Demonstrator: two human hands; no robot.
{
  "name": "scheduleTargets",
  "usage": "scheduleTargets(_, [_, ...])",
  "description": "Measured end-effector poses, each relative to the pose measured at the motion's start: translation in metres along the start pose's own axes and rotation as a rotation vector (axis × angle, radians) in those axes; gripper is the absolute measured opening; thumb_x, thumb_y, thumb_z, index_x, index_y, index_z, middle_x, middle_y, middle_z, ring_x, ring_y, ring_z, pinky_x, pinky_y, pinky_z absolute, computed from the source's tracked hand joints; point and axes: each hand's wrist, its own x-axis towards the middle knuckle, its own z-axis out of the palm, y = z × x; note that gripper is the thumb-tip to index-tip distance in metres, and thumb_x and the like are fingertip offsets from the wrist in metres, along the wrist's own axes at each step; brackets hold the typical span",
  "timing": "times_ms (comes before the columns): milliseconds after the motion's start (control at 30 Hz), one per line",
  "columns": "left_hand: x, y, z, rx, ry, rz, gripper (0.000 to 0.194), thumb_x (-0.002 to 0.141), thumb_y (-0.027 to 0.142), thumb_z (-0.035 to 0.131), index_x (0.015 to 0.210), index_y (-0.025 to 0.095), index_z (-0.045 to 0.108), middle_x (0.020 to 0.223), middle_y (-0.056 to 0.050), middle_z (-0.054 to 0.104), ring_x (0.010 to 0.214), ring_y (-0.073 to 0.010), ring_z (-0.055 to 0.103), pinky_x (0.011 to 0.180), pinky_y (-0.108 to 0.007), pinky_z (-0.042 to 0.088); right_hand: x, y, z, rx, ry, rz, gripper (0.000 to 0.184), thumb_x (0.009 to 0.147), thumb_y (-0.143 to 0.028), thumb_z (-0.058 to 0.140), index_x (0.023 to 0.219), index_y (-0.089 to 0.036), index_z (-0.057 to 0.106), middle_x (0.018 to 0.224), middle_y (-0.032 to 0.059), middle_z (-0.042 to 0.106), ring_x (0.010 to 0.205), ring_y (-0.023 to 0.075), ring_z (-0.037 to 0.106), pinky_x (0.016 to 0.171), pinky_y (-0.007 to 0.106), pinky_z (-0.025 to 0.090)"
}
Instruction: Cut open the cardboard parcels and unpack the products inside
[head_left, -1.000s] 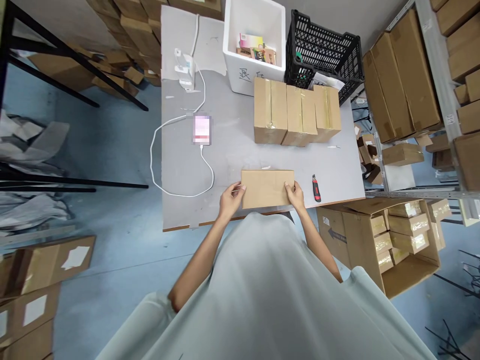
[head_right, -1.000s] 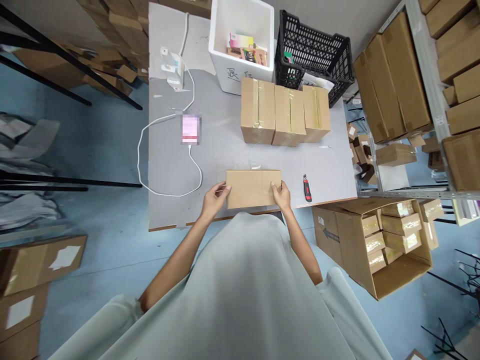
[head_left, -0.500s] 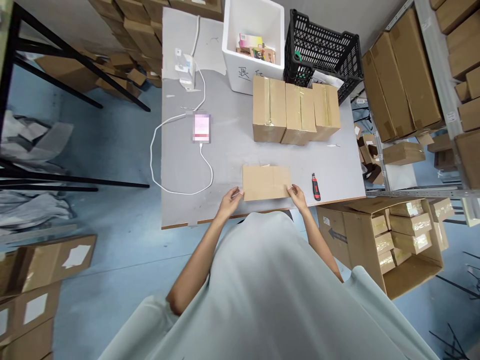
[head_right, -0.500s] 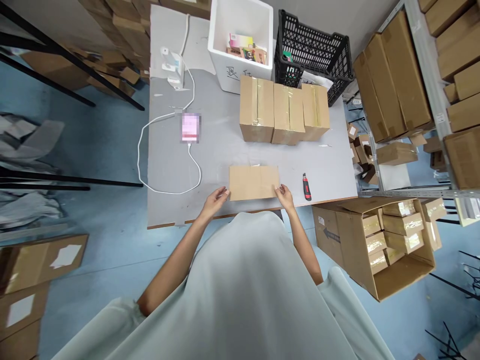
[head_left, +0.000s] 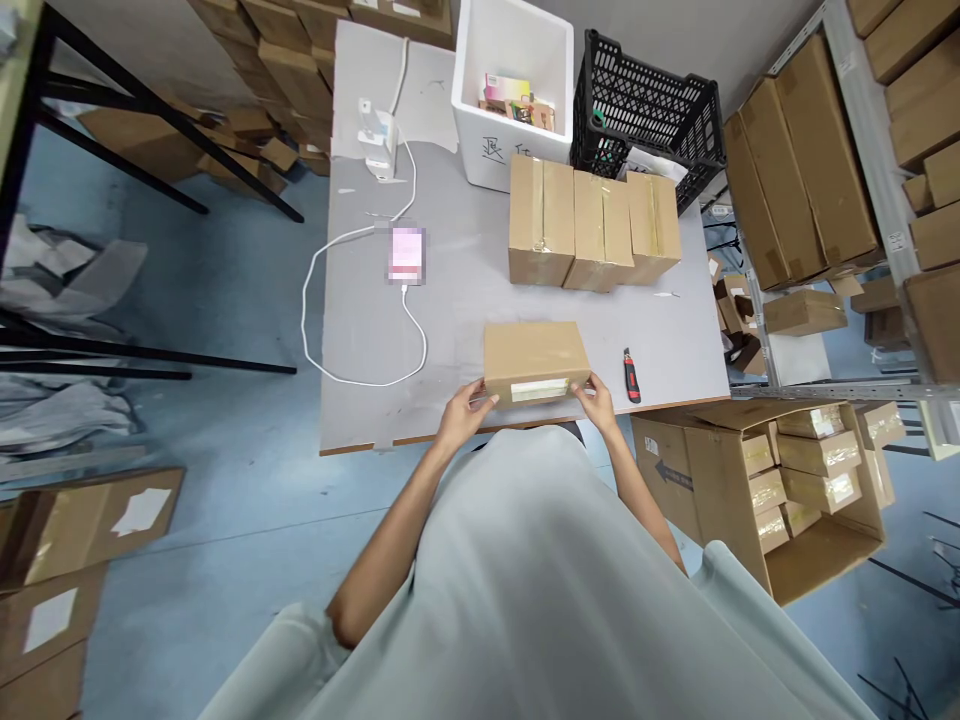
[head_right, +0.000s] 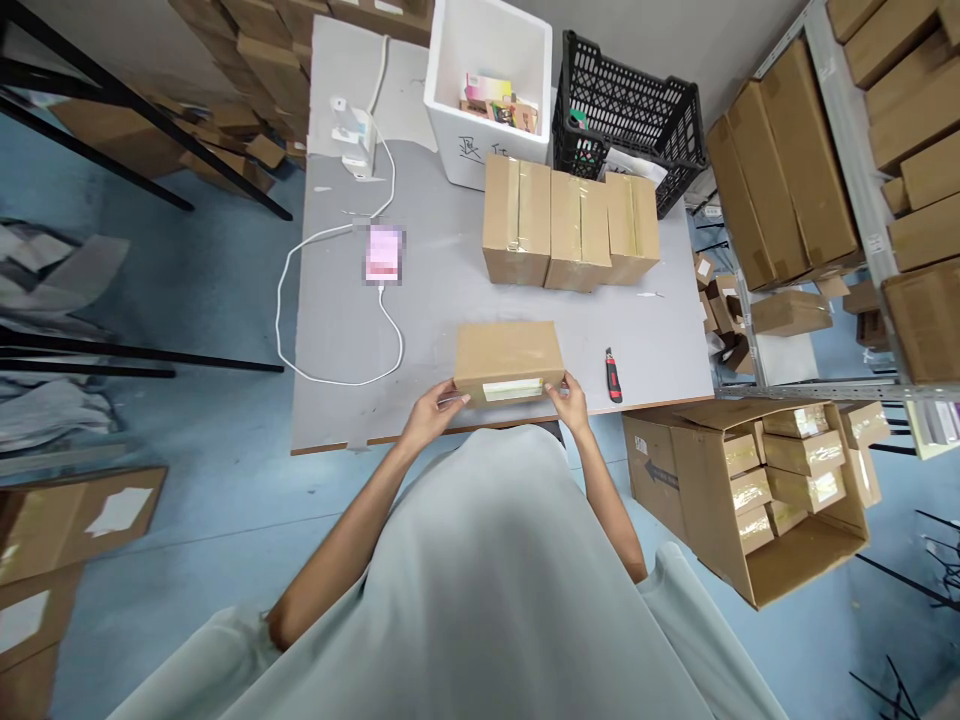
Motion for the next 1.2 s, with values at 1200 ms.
scheduleTargets(1200, [0.012, -0.027, 0.018, -0.066, -0.041, -0.15, 0.08, 0.073, 0.026, 0.087, 0.151, 0.021, 0.07, 0.153, -0.017, 0.075, 0.132, -0.0365, 0.077, 0.117, -0.057, 0.062, 0.011, 0.029, 0.01, 0.054, -0.005, 0.152, 0.056, 0.072, -0.031, 0.076, 0.126, -0.019, 0.081, 0.129, 0.0118, 0.086, 0.125, 0.0317, 0.077, 0.121, 0.055, 0.058])
